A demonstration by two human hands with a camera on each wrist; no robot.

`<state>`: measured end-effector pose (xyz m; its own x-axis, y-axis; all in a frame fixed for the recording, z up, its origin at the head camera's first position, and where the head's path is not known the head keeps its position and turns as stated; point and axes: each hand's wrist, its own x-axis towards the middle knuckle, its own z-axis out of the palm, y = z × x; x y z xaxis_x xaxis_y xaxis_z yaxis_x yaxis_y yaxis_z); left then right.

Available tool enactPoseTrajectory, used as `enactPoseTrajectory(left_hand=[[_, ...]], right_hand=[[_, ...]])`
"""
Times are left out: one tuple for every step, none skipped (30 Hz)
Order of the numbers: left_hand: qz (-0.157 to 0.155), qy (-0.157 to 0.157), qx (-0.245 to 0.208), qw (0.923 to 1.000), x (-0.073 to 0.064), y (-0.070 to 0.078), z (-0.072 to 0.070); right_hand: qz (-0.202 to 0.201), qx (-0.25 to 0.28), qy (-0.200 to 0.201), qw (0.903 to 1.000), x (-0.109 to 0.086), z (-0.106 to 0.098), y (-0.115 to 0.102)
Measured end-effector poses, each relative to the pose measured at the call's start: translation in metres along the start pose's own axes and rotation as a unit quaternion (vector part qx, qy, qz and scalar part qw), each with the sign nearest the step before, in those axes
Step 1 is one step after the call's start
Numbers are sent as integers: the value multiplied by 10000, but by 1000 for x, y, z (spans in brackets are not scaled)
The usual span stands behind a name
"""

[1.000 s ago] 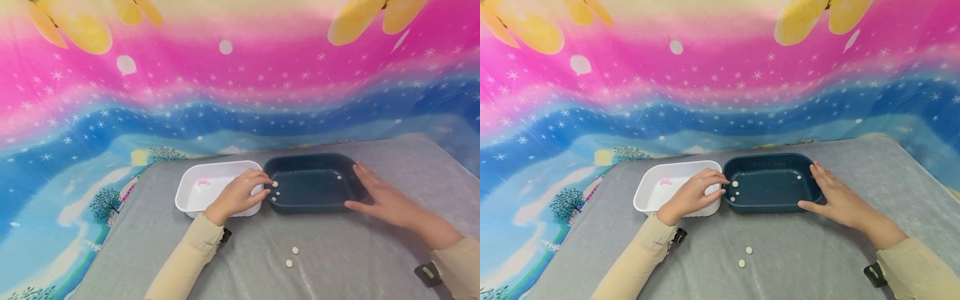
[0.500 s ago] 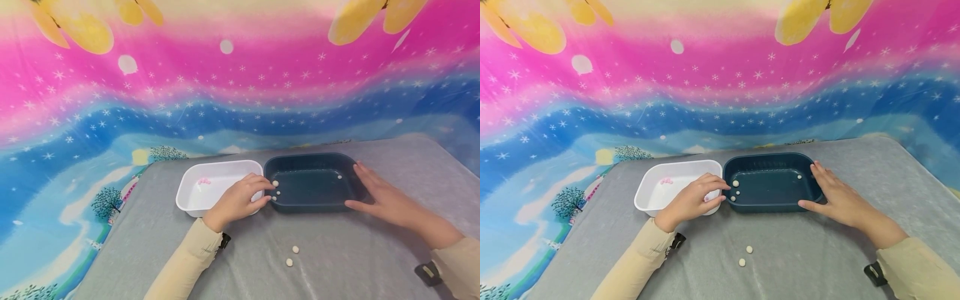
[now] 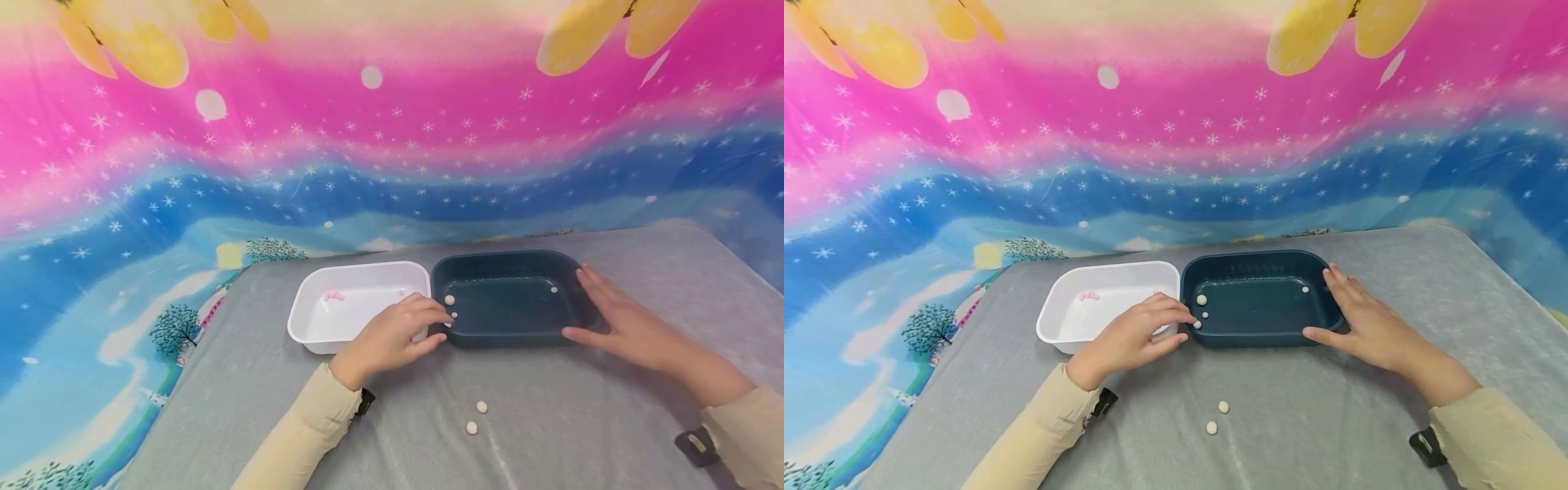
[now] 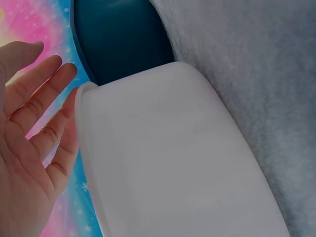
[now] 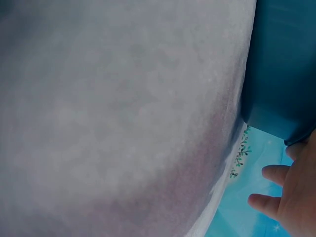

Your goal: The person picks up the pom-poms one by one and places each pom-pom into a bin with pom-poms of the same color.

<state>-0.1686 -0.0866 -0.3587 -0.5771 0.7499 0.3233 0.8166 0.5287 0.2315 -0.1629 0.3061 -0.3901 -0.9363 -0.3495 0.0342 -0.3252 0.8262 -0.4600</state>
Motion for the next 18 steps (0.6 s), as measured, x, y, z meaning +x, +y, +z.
enactPoseTrajectory(left_hand=[[7, -26, 13, 10000, -1, 1, 0], [11, -55, 19, 10000, -1, 1, 0], [14, -80, 17, 10000, -2, 2, 0], [17, -98, 12, 9999, -3, 2, 0], [29, -112, 9, 9999, -3, 3, 1], [45, -125, -1, 9999, -3, 3, 1], [64, -138, 0, 9999, -4, 3, 2], [87, -155, -5, 9998, -4, 4, 2], [109, -173, -13, 9998, -4, 4, 3], [135, -189, -28, 9997, -4, 5, 3], [160, -210, -48, 9996, -5, 6, 3], [178, -232, -61, 9996, -5, 6, 4], [194, -248, -71, 9995, -5, 7, 4], [211, -262, -87, 9994, -6, 8, 4], [228, -265, -97, 9993, -6, 9, 4], [253, -268, -94, 9993, -6, 10, 4], [274, -264, -103, 9992, -6, 11, 4], [294, -260, -107, 9992, -6, 11, 4]], right_hand=[[-9, 0, 7, 10000, 0, 0, 0], [-15, 2, 12, 10000, 0, 0, 0], [-23, 7, 18, 10000, 0, 0, 0], [-26, 10, 19, 10000, 0, 0, 0], [-24, 17, 18, 10000, 0, 0, 0], [-22, 20, 15, 10000, 0, 0, 0], [-16, 23, 13, 10000, 0, 0, 0], [-11, 27, 10, 10000, 0, 0, 0], [-10, 27, 11, 10000, 0, 0, 0], [-4, 23, 8, 10000, 0, 0, 0], [0, 22, 1, 10000, 0, 0, 0], [4, 26, -5, 10000, 0, 0, 0], [9, 30, -11, 10000, 0, 0, 0], [13, 30, -21, 10000, 0, 0, 0], [20, 27, -28, 10000, 0, -1, 0], [26, 26, -35, 10000, 0, -1, 0], [26, 25, -39, 10000, 0, -1, 0], [28, 22, -36, 10000, 0, -1, 0]])
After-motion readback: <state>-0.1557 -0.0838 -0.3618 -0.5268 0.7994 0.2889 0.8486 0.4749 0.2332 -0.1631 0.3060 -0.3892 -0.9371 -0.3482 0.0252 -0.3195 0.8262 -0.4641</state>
